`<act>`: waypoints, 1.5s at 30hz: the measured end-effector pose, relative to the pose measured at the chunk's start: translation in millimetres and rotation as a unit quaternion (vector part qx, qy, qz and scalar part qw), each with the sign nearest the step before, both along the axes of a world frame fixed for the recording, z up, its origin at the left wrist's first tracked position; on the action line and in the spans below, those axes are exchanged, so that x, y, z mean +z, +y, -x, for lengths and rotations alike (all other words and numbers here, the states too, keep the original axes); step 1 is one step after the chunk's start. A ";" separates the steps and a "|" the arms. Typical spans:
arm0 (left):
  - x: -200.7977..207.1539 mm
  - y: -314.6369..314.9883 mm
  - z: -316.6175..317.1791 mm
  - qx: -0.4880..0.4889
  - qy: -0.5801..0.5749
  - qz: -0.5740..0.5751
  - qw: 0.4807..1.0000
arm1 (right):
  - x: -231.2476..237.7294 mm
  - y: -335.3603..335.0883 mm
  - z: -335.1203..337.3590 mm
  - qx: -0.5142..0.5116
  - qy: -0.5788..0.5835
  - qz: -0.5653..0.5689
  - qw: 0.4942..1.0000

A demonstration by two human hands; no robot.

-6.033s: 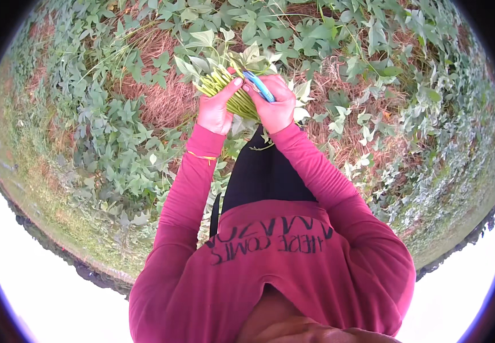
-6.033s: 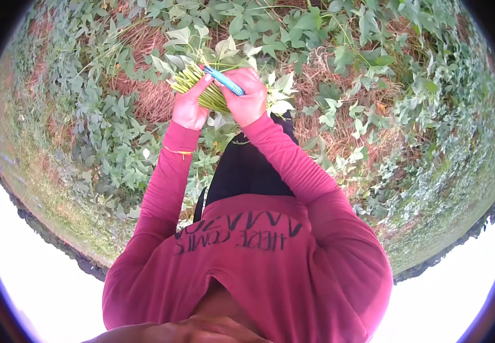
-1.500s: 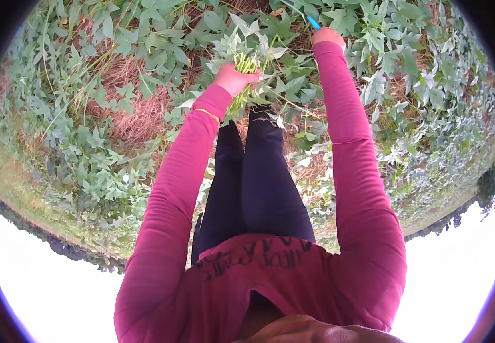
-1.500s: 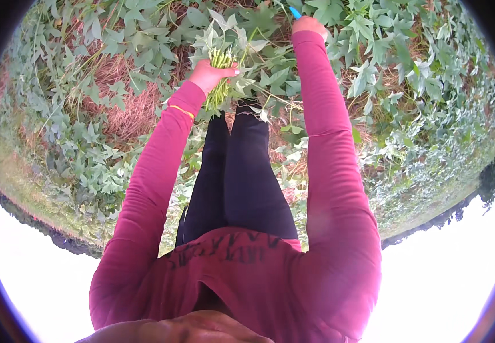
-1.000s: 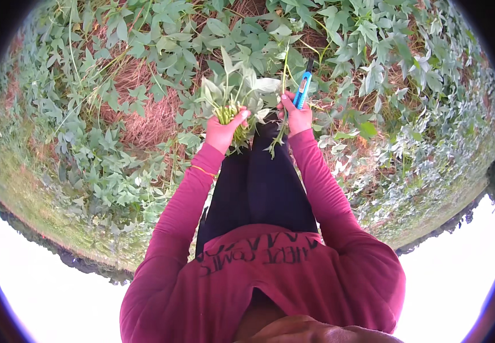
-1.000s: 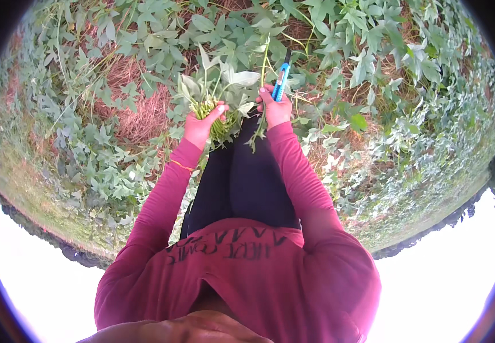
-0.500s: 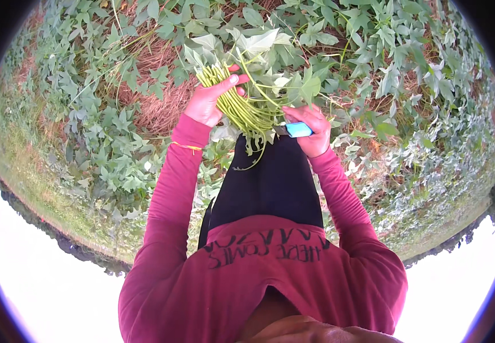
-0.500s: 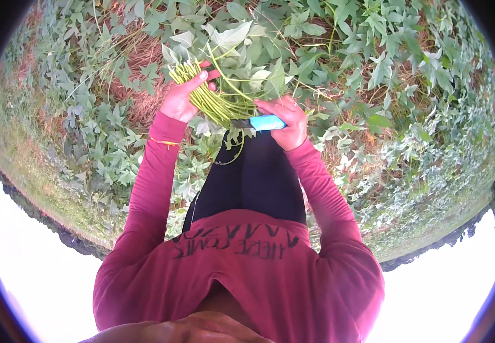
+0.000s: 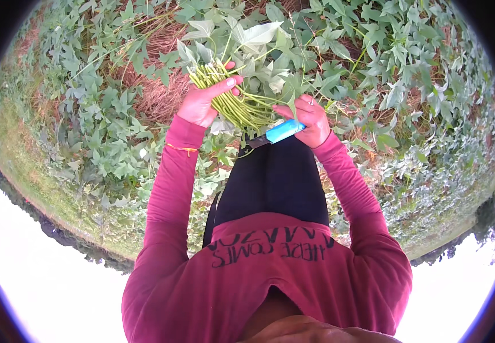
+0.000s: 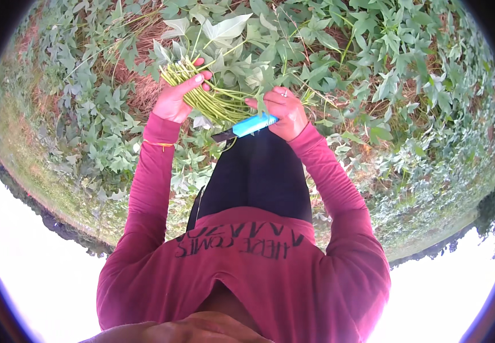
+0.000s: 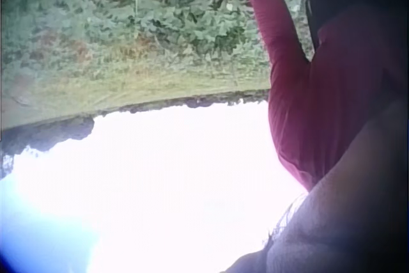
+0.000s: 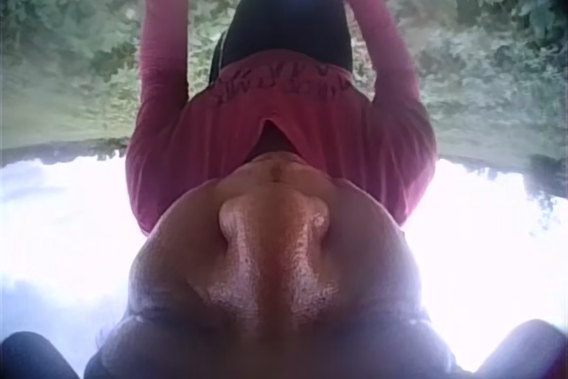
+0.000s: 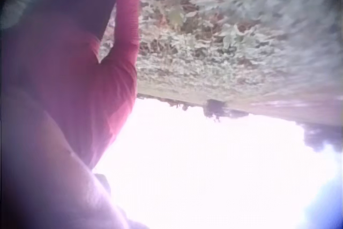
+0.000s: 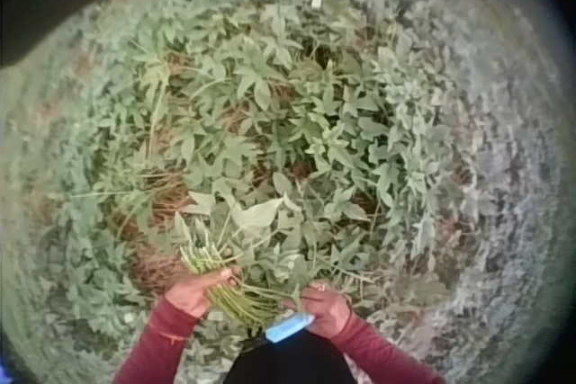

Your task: The person harvests leaves from a field by cutting the stems with a utility knife and gathering the greens into a bundle by hand.

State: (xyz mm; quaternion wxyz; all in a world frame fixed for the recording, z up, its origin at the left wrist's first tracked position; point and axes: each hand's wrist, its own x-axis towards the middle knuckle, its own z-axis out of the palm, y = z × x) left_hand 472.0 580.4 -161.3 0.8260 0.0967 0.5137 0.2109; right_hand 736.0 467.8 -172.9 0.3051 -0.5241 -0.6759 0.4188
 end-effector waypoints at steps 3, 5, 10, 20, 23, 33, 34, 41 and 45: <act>14.0 8.5 16.0 -0.042 0.094 -0.096 0.990 | -9.6 19.2 -6.5 -0.142 0.062 0.019 0.988; 29.7 4.4 22.8 -0.165 0.148 -0.097 0.970 | -47.1 33.5 -30.0 -0.418 0.085 0.070 0.902; -5.0 -63.0 27.8 -0.593 0.148 -0.020 0.791 | -196.2 83.2 -41.2 -0.294 -0.132 0.379 0.868; -87.5 -14.3 -46.5 -0.196 0.158 0.096 0.963 | -159.6 10.5 -50.3 -0.449 0.064 0.321 0.831; -141.1 35.4 -155.1 -0.248 0.111 -0.010 0.962 | -82.8 10.2 -75.7 -0.381 -0.067 0.320 0.865; -172.9 33.0 -333.6 -0.368 0.008 0.111 0.923 | -31.5 -14.7 -170.5 -0.334 0.164 0.206 0.905; -167.2 38.5 -318.0 -0.350 0.003 0.088 0.933 | -36.1 -24.4 -189.6 -0.515 0.210 0.349 0.755; -139.4 32.7 -300.2 -0.396 -0.068 0.052 0.914 | -227.8 -37.4 -312.3 -0.364 -0.295 0.570 0.675; -114.9 37.2 -234.5 -0.356 -0.012 0.069 0.932 | -223.4 -23.6 -250.8 -0.533 0.015 0.547 0.646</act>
